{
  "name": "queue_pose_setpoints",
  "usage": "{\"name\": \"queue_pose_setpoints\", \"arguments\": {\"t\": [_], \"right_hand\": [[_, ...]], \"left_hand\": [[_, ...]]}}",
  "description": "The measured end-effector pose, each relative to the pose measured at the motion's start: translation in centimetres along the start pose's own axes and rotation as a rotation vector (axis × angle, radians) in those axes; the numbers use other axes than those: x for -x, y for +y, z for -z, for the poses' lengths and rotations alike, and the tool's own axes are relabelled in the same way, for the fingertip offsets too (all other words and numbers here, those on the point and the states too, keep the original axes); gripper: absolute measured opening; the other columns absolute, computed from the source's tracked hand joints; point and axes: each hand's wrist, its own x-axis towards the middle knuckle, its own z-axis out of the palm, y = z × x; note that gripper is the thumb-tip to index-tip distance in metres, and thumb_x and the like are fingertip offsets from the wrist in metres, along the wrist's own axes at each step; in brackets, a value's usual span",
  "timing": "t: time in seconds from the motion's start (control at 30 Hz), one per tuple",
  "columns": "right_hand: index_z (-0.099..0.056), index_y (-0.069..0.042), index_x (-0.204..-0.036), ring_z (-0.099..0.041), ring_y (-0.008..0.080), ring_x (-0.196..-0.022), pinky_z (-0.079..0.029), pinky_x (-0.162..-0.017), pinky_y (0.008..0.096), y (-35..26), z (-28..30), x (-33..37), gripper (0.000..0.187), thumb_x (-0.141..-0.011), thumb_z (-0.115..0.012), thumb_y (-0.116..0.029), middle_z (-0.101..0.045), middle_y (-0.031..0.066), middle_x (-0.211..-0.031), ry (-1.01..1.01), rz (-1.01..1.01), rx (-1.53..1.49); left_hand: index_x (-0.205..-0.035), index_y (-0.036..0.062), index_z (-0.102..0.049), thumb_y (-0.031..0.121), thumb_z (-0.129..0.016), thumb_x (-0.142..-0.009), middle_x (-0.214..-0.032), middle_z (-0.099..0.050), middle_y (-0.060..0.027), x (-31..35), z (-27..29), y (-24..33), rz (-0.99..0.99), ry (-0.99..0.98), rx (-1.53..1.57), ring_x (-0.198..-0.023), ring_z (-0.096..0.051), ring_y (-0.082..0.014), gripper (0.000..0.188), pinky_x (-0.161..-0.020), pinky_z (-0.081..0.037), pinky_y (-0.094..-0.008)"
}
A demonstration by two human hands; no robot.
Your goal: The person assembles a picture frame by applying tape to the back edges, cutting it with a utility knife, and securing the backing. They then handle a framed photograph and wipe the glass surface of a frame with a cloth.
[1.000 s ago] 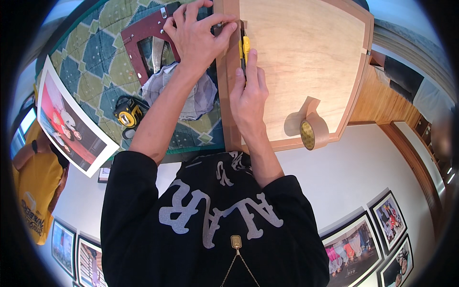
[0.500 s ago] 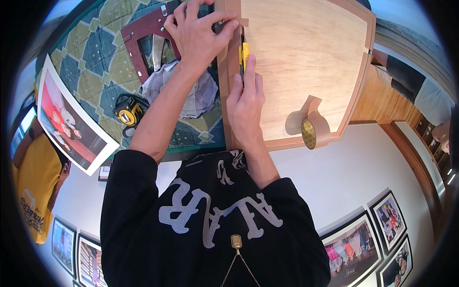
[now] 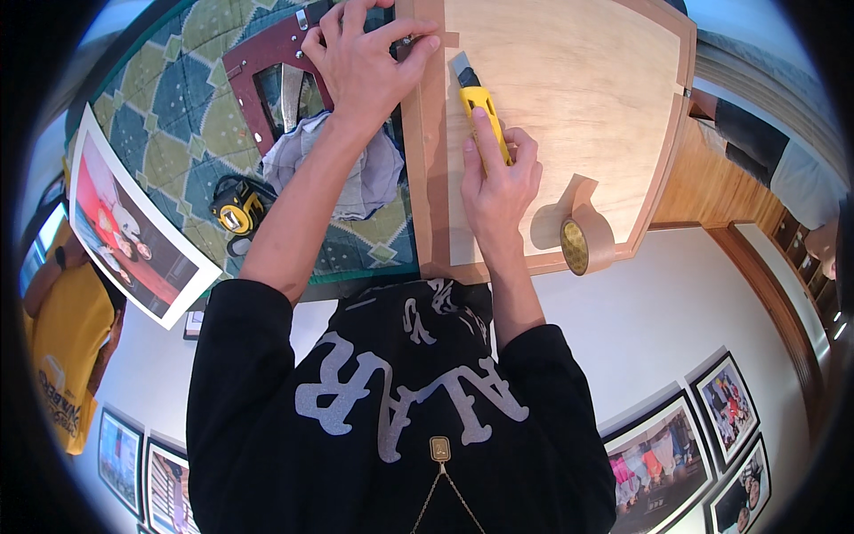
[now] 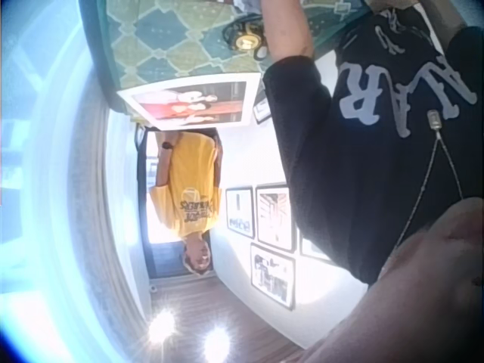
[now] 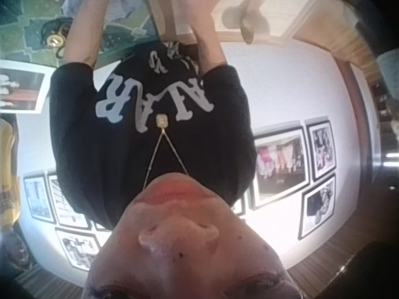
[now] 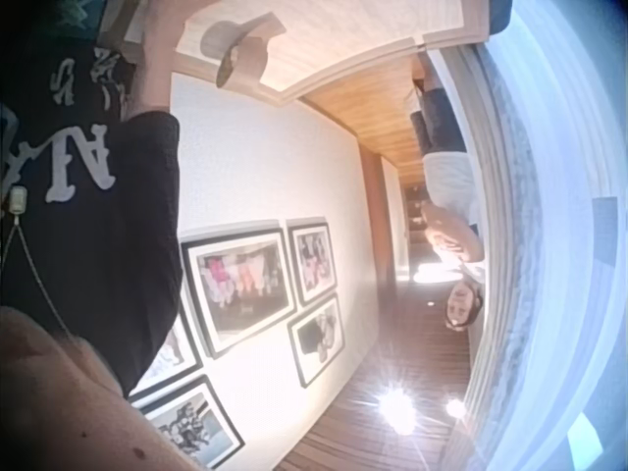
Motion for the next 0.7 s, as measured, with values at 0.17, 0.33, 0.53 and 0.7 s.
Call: {"name": "queue_pose_setpoints", "arguments": {"t": [0.17, 0.33, 0.53, 0.7], "right_hand": [[-0.065, -0.025, -0.126, -0.053, 0.0238, -0.088, -0.037, -0.071, 0.0364, 0.9, -0.3, -0.4, 0.047, -0.081, -0.070, -0.012, -0.053, 0.0100, -0.100, 0.037, 0.075, -0.023], [-0.066, -0.025, -0.125, -0.054, 0.0244, -0.089, -0.038, -0.072, 0.0365, 1.3, -0.6, -0.9, 0.047, -0.080, -0.070, -0.011, -0.053, 0.0100, -0.101, 0.026, 0.086, -0.074], [-0.066, -0.024, -0.124, -0.054, 0.0246, -0.089, -0.039, -0.073, 0.0369, 1.4, -0.4, -1.2, 0.049, -0.078, -0.071, -0.009, -0.054, 0.0101, -0.103, 0.012, 0.091, -0.093], [-0.066, -0.025, -0.124, -0.054, 0.0250, -0.091, -0.040, -0.074, 0.0377, 1.7, -0.4, -1.0, 0.049, -0.078, -0.071, -0.008, -0.054, 0.0108, -0.104, 0.030, 0.107, -0.145]], "left_hand": [[-0.081, 0.0184, -0.077, 0.026, -0.080, -0.068, -0.112, -0.058, -0.0076, 0.0, 0.1, 0.1, 0.003, -0.014, -0.011, -0.116, -0.045, -0.0288, 0.016, -0.098, -0.025, -0.0498], [-0.082, 0.0184, -0.077, 0.027, -0.080, -0.068, -0.113, -0.058, -0.0077, -0.1, 0.1, 0.0, 0.002, -0.019, -0.018, -0.117, -0.044, -0.0287, 0.016, -0.098, -0.025, -0.0495], [-0.082, 0.0185, -0.077, 0.027, -0.080, -0.068, -0.113, -0.058, -0.0077, 0.0, 0.0, 0.0, 0.001, -0.007, -0.017, -0.116, -0.045, -0.0286, 0.016, -0.098, -0.025, -0.0495], [-0.082, 0.0187, -0.077, 0.027, -0.080, -0.068, -0.113, -0.058, -0.0077, 0.4, 0.3, 0.3, 0.009, -0.024, -0.017, -0.117, -0.045, -0.0285, 0.016, -0.098, -0.025, -0.0494]]}}
